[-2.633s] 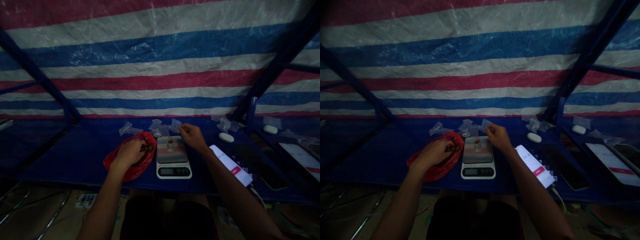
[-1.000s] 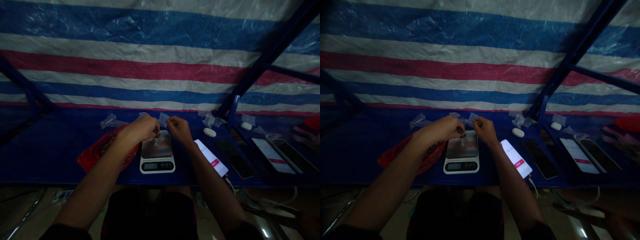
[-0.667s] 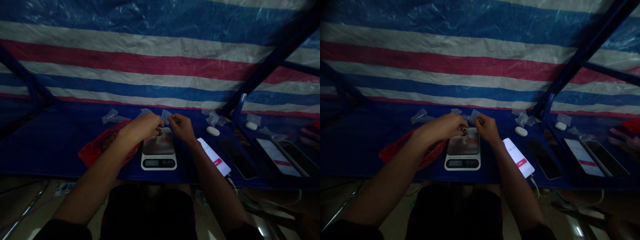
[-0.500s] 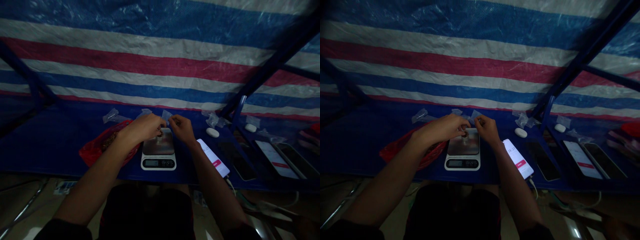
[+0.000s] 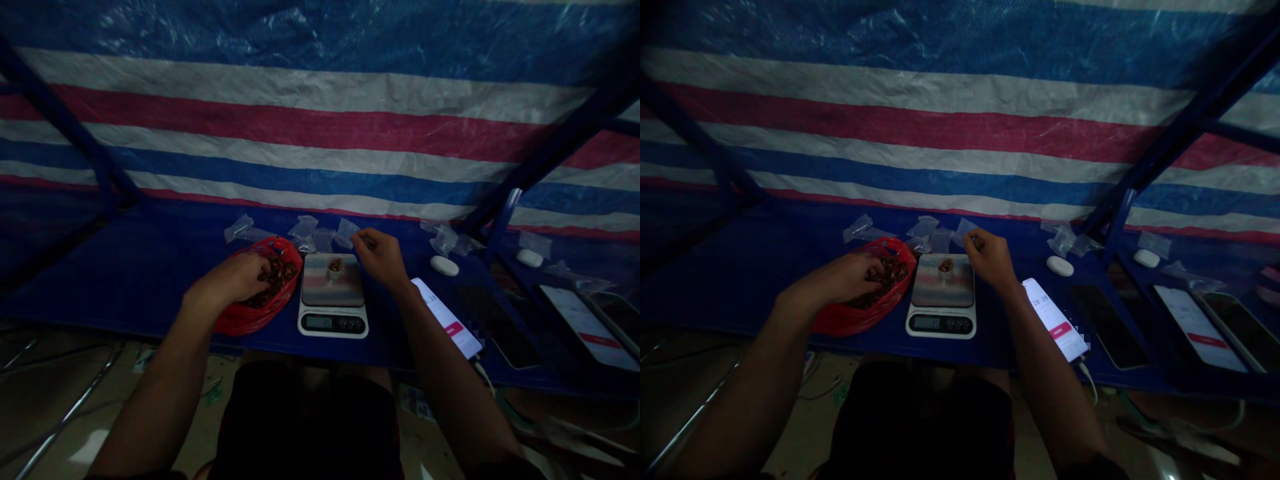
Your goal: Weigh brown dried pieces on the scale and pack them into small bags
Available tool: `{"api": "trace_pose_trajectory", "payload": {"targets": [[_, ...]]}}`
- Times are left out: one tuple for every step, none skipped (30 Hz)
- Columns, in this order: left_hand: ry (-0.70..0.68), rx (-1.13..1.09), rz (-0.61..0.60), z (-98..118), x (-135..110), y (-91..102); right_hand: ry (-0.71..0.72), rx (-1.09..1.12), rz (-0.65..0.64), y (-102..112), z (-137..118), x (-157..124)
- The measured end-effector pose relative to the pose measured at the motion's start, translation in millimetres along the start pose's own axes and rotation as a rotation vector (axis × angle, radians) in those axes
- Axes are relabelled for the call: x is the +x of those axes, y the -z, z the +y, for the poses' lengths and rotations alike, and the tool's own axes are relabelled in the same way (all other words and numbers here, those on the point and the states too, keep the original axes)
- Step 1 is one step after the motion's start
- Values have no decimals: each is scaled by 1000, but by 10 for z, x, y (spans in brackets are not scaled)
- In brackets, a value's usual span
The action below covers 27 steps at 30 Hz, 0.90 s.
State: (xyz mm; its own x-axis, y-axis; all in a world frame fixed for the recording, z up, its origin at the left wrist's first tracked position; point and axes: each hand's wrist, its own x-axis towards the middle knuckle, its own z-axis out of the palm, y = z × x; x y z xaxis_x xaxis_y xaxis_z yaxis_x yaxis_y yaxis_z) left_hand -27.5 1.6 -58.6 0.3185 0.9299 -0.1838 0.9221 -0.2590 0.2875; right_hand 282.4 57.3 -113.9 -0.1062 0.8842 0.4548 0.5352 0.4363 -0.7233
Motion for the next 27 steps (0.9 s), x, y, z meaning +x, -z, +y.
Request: {"api": "trace_pose_trajectory", "payload": {"targets": [[0, 17, -5, -30, 10, -39, -1, -4, -2, -2, -4, -1], [2, 33, -4, -44, 23, -66, -2, -8, -2, -3, -5, -2], [4, 42, -5, -47, 35, -79, -3, -11, -2, -4, -4, -3], [-1, 34, -2, -43, 44, -79, -4, -11, 0, -4, 0, -3], [-4, 19, -2, -39, 47, -70, -2, -10, 1, -3, 6, -2], [-7, -2, -1, -37, 47, -54, 1, -9, 4, -3, 14, -2], [-11, -26, 1, -39, 42, -36, 4, -8, 6, -2, 22, -2], [-15, -49, 1, -46, 36, -17, 7, -7, 7, -2, 30, -2], [-17, -65, 1, -56, 30, -1, 9, -5, 8, -3, 36, -2], [-24, -73, 3, -66, 24, 13, 8, -3, 9, -4, 40, -3], [-36, -75, 10, -72, 21, 25, 6, -2, 8, -6, 41, -3], [-53, -80, 20, -67, 20, 37, 4, -3, 8, -8, 39, -4], [-72, -90, 37, -46, 24, 50, 3, -8, 6, -11, 35, -5], [-99, -106, 60, -5, 31, 67, 5, -14, 3, -15, 28, -7], [-136, -124, 82, 59, 43, 88, 9, -23, -2, -18, 20, -8], [-180, -144, 103, 146, 59, 113, 14, -32, -9, -21, 11, -9], [-229, -157, 120, 254, 80, 141, 18, -42, -17, -23, 3, -10], [-295, -162, 132, 375, 106, 169, 21, -50, -27, -24, -4, -10], [-343, -171, 160, 501, 135, 195, 23, -55, -34, -24, -8, -9], [-387, -174, 175, 625, 168, 214, 23, -57, -37, -23, -10, -7], [-426, -176, 191, 739, 205, 226, 20, -57, -35, -20, -9, -5], [-454, -181, 197, 835, 246, 227, 18, -56, -31, -18, -6, -2], [-476, -186, 196, 910, 288, 218, 15, -55, -25, -15, 0, 1], [-491, -193, 195, 962, 332, 198, 13, -52, -19, -14, 7, 3], [-501, -198, 192, 992, 375, 170, 12, -49, -15, -13, 15, 6], [-511, -200, 191, 1003, 415, 135, 12, -45, -14, -14, 23, 8], [-521, -199, 194, 1000, 451, 96, 10, -40, -14, -16, 30, 9]]}}
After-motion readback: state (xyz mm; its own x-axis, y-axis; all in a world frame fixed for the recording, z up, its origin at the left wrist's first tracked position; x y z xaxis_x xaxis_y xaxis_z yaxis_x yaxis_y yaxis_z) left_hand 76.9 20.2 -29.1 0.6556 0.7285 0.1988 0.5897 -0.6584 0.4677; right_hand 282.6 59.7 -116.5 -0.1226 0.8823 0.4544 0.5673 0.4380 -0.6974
